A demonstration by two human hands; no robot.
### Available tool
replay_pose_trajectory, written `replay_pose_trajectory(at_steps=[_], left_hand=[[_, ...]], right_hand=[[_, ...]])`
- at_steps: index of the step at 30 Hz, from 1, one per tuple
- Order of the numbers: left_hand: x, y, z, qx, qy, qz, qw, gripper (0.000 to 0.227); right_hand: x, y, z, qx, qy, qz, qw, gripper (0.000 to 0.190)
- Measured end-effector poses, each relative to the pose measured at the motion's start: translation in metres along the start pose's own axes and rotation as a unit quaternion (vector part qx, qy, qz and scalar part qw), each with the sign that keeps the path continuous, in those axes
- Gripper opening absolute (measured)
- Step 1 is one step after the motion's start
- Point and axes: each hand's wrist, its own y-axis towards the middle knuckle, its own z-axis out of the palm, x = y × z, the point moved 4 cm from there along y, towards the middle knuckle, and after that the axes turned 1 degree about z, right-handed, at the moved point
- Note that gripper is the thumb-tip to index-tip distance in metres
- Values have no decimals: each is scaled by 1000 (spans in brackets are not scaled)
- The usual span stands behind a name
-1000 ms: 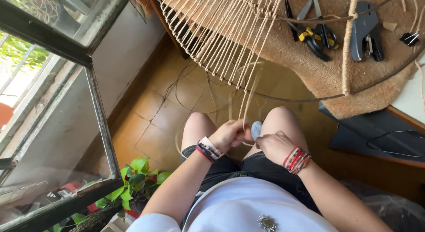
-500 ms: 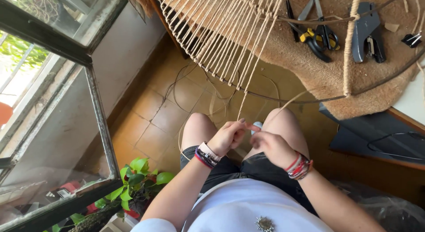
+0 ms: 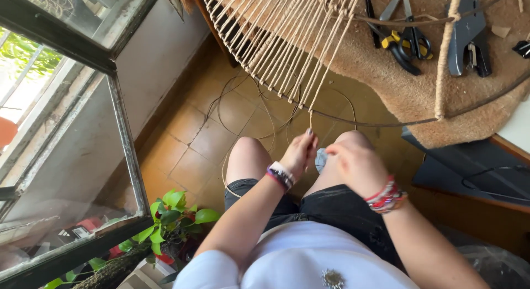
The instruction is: Weaving rattan strips onto a frame to create a lampshade.
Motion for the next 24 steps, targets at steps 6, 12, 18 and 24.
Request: replay_pose_trajectory(at_steps=[6,12,18,24], left_hand=[[6,109,-68,-66,307,145,938,43],[-84,134,-21,-66,349,222,908,33],[-95,106,15,38,511,253,821,75],[-199,-5,101,185,694,-28,695,22]], right_hand=[[-41,61,-70,-79,80,136,984,19],[-62,141,14,213,475,311,795,41],[-89,188,-8,46,703,318,634,17],[-134,228,-44,-92,840,203,495,21]])
